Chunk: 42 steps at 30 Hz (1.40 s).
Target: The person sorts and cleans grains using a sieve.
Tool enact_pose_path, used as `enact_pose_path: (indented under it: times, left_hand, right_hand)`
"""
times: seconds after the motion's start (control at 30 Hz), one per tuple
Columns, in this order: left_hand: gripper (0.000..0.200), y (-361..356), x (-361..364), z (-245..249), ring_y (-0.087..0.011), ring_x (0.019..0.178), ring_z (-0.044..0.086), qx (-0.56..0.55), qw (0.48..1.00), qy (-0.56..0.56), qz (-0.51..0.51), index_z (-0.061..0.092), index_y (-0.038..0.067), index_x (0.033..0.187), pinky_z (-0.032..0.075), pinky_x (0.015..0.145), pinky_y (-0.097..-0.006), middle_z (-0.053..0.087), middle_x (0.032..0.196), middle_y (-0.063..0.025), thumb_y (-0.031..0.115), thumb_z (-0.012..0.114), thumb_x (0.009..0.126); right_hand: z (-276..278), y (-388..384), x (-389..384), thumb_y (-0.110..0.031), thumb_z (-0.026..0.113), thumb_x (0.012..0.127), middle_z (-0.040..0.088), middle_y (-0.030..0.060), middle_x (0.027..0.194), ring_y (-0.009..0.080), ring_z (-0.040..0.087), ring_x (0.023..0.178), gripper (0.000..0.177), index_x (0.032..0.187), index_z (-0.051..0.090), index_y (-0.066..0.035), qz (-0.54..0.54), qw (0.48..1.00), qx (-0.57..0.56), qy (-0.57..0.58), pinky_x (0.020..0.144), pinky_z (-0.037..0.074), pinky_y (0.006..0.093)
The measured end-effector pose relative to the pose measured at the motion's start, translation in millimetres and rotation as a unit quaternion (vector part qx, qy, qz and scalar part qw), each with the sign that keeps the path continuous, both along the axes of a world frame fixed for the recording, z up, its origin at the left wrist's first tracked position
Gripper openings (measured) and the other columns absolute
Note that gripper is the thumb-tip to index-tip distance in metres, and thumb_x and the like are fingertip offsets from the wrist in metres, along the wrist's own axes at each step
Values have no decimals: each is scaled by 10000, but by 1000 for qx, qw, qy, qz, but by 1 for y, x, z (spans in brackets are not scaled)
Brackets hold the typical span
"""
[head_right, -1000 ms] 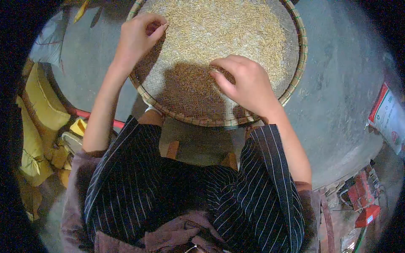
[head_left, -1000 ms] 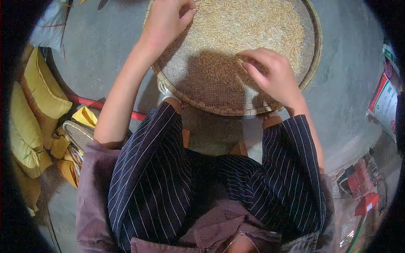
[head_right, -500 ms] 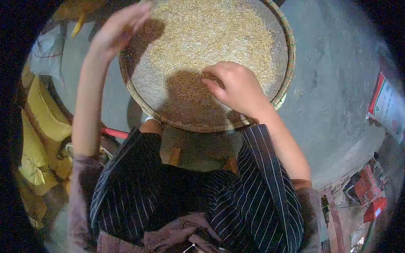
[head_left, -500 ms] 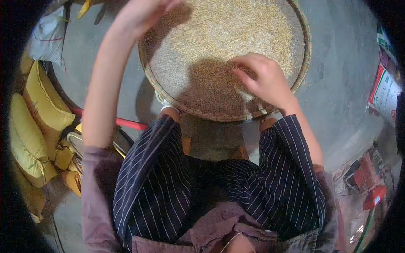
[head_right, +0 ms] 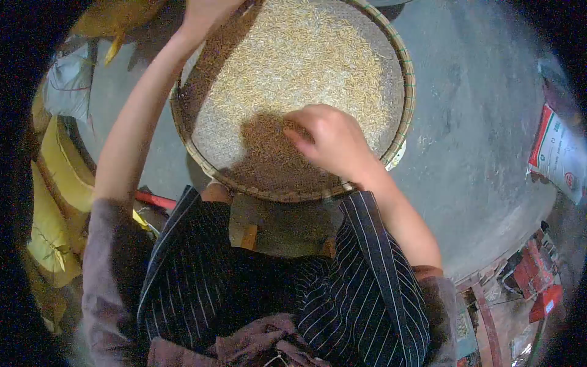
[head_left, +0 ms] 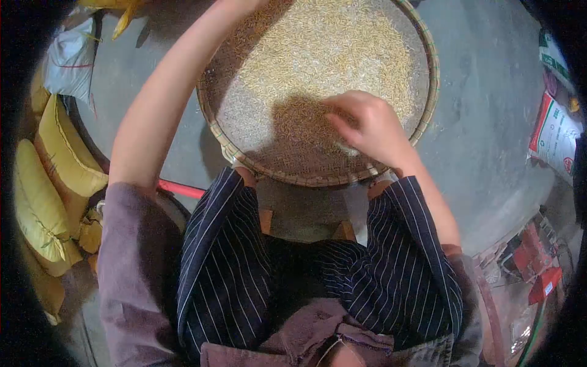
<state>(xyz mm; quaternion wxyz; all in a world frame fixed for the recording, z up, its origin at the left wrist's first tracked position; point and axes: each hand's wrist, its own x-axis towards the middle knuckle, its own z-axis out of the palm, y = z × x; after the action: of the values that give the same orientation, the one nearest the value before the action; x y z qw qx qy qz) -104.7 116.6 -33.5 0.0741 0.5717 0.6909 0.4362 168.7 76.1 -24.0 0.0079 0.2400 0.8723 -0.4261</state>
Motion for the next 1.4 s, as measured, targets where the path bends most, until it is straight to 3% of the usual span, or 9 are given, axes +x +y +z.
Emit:
enact_pose_path:
  times: [0.03, 0.1, 0.17, 0.23, 0.27, 0.47, 0.67, 1.1, 1.4]
  left_hand:
    - [113, -11, -5, 3, -212, 729, 668, 58, 997, 52, -15, 696, -2, 863, 527, 644, -285, 678, 828, -126, 74, 698, 779]
    - [128, -40, -13, 19, -228, 715, 654, 5, 992, 119, -49, 694, 3, 859, 521, 631, -310, 666, 817, -133, 69, 713, 752]
    - [215, -85, -28, 0, -136, 907, 662, -125, 985, 113, -47, 697, 51, 1029, 522, 820, -278, 703, 977, -64, 177, 699, 854]
    - [291, -127, -15, -7, -194, 706, 661, -219, 975, 27, -14, 708, 25, 956, 536, 688, -301, 685, 845, -112, 194, 794, 736]
    - [296, -143, 0, -5, -164, 714, 664, -265, 963, -20, 35, 713, 24, 962, 538, 683, -290, 687, 860, -106, 190, 802, 734]
    - [285, -169, 45, -17, -159, 682, 644, -224, 963, -75, 126, 685, 1, 960, 534, 640, -296, 659, 849, -109, 156, 789, 744]
    - [155, -156, 41, -21, -170, 711, 668, -252, 962, 22, 103, 677, 17, 932, 558, 654, -276, 657, 879, -106, 74, 716, 794]
    - [245, -158, 40, -20, -222, 734, 647, -233, 968, -23, 91, 650, 16, 1013, 535, 688, -321, 656, 876, -127, 7, 655, 768]
    - [244, -157, 34, -26, -167, 726, 659, -219, 974, 24, 59, 658, 50, 1039, 551, 682, -287, 664, 879, -90, 35, 678, 796]
  right_hand:
    - [-2, 1, 1, -171, 661, 829, 679, 147, 954, 319, 647, 882, 222, 1009, 687, -43, -3, 1000, 1, 3, 777, 518, 389]
    - [-8, -1, 6, -211, 655, 821, 660, 150, 861, 328, 637, 812, 214, 944, 678, -38, -16, 999, 18, 38, 723, 521, 414]
    - [-5, 2, 6, -210, 654, 822, 660, 150, 861, 327, 637, 812, 213, 945, 678, -37, -21, 999, 17, 40, 722, 521, 413]
    - [-5, 4, 5, -209, 653, 824, 660, 150, 860, 326, 636, 811, 213, 945, 677, -36, -26, 999, 15, 41, 721, 521, 413]
    - [-6, 4, 5, -208, 652, 825, 660, 150, 860, 327, 636, 809, 212, 945, 677, -36, -28, 998, 16, 45, 720, 521, 412]
    - [-7, -1, 1, -218, 645, 833, 659, 155, 859, 334, 637, 804, 217, 948, 677, -36, -11, 999, 18, 38, 717, 521, 416]
    - [-6, 1, -3, -224, 639, 841, 663, 169, 883, 343, 639, 824, 228, 968, 679, -38, -7, 1000, 13, -15, 732, 521, 423]
    - [-10, 0, 3, -240, 644, 845, 665, 153, 881, 336, 639, 827, 231, 983, 678, -59, -9, 999, 29, -13, 731, 520, 424]
    - [-12, -1, 4, -254, 633, 853, 661, 156, 866, 345, 637, 818, 238, 979, 677, -57, -6, 999, 39, -17, 718, 519, 427]
